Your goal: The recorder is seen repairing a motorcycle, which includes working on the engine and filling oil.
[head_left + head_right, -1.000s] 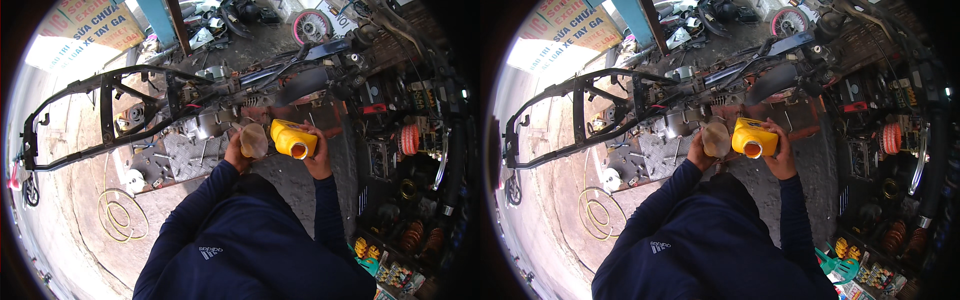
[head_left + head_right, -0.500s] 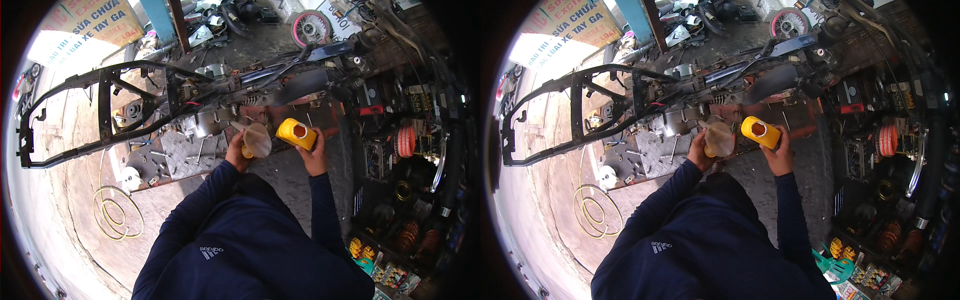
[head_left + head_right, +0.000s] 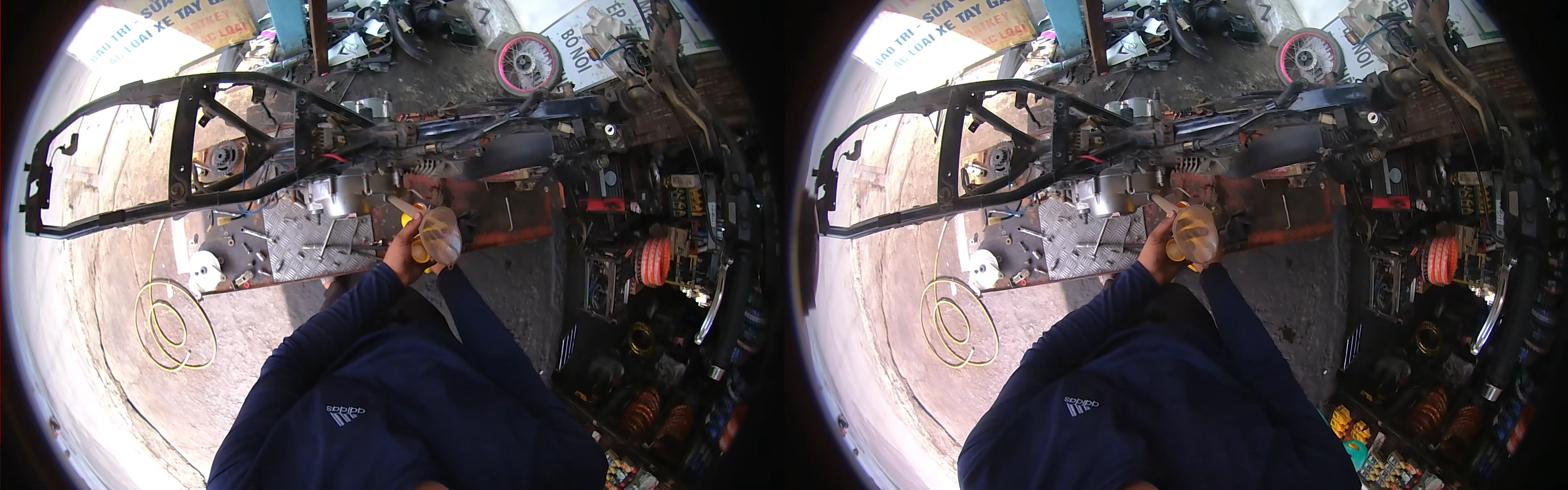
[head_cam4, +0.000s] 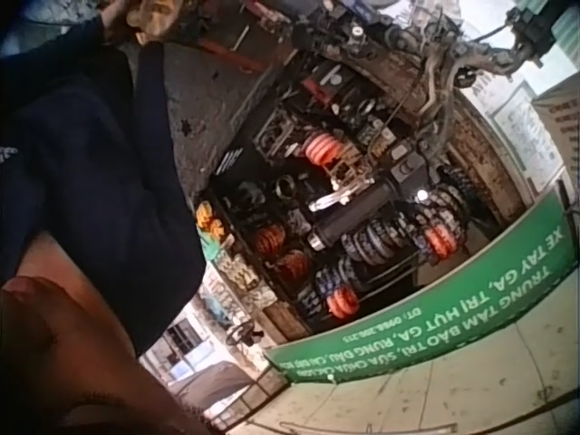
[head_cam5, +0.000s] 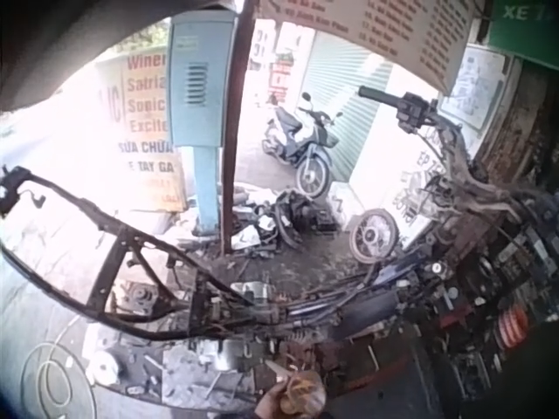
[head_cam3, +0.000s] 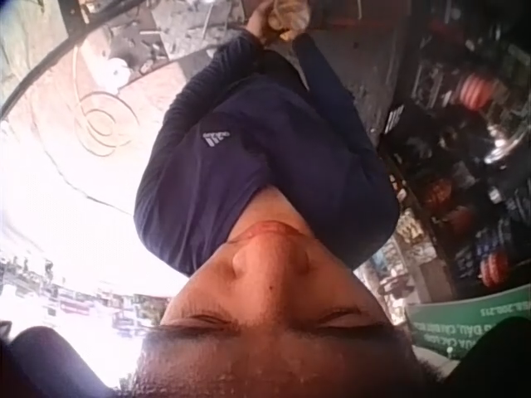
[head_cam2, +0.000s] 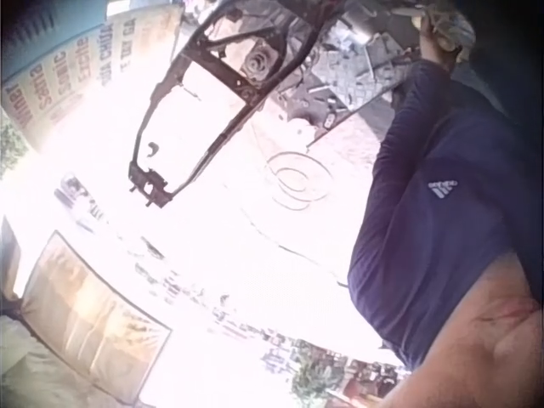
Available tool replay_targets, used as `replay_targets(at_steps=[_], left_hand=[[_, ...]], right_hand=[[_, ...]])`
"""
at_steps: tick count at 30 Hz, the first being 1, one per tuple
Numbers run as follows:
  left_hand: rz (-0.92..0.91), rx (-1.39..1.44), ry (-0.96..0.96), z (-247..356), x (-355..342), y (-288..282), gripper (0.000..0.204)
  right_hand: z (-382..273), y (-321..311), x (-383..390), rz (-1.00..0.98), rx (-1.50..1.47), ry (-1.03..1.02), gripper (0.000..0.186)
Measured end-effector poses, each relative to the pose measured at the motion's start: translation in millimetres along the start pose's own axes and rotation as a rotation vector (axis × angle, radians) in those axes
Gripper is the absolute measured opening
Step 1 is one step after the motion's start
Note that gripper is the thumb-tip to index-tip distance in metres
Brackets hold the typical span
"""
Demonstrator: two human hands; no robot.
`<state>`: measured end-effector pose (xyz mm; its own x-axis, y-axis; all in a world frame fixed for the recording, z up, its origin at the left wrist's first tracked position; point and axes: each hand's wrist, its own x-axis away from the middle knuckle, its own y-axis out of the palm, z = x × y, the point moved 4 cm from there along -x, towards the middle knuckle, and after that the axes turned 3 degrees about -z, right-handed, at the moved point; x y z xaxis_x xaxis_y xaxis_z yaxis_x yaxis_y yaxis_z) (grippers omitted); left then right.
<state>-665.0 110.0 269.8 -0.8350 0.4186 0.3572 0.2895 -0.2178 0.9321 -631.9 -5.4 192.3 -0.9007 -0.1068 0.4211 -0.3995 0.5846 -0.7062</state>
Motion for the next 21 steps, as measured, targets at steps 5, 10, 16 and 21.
replay_targets(at_steps=[5,10,16,21], left_hand=[[0.064,0.025,-0.015,1,2,1,0.054],[0.078,0.012,-0.017,3,1,-1,0.052],[0.078,-0.025,-0.009,3,2,0,0.053],[0.067,-0.031,0.004,4,4,6,0.053]], right_hand=[[-13,16,-4,0.059,-0.012,-0.036,0.068],[-8,20,0,0.094,-0.051,-0.056,0.065],[-2,20,3,0.098,-0.105,-0.079,0.062],[4,18,6,0.09,-0.148,-0.091,0.059]])
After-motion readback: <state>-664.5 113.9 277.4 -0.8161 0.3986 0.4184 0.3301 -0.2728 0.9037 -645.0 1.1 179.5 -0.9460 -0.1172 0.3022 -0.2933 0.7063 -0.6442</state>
